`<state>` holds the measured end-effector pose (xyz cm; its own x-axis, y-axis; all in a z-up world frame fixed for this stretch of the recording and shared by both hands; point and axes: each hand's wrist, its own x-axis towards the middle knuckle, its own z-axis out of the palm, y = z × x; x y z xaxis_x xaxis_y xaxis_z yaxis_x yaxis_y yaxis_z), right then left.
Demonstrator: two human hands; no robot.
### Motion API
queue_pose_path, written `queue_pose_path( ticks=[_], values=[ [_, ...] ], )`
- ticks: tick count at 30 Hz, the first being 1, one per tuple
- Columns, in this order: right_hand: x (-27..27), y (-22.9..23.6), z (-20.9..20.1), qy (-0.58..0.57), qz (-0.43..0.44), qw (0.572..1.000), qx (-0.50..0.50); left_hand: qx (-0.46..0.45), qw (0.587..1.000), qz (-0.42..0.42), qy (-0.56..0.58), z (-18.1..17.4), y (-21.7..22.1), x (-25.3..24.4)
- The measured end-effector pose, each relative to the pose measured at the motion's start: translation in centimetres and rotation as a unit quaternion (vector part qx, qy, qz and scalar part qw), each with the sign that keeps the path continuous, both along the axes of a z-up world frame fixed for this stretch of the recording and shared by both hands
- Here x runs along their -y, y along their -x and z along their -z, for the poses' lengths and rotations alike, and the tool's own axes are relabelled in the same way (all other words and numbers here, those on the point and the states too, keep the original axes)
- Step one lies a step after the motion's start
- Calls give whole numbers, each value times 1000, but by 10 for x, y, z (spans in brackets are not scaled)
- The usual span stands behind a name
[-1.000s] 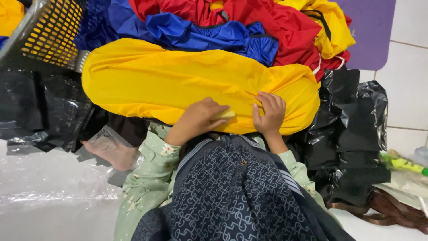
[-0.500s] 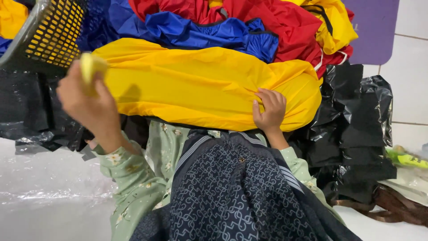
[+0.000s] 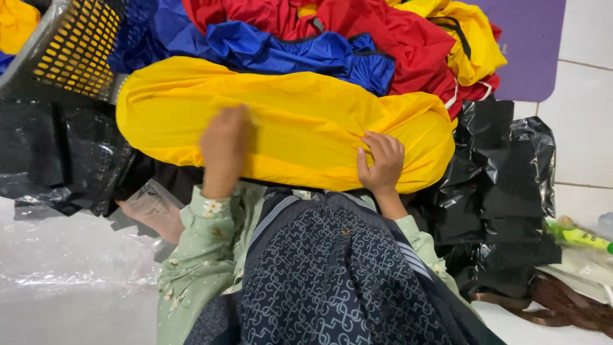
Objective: Trimming loose threads, wiping down yellow fabric covers with a sponge, and folding them for packing.
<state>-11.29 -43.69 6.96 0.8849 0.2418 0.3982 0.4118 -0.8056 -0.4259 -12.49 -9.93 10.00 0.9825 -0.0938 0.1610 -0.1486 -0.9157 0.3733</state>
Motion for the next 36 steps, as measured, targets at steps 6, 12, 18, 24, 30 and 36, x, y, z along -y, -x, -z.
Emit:
queue_pose_path(
  ticks=[6, 12, 18, 24, 30, 36],
  values=[
    [0, 0, -3, 0, -4, 1000, 11, 212, 812, -403, -366, 10, -3, -89],
    [-3, 1, -3, -6, 0, 1000, 20, 192, 944, -86, 253, -21, 1, 51],
    [-1, 1, 2, 10, -1, 1000, 17, 97, 987, 118, 46, 12, 11, 88],
    [-8, 2, -12, -15, 9, 1000, 12, 162, 888, -334, -272, 10, -16, -52],
    [-15, 4, -30, -11, -3, 1000, -3, 218, 879, -399, -146, -63, 12, -93],
    [-4, 1, -4, -4, 1, 1000, 17, 247, 931, -133, 235, -38, 7, 39]
  ],
)
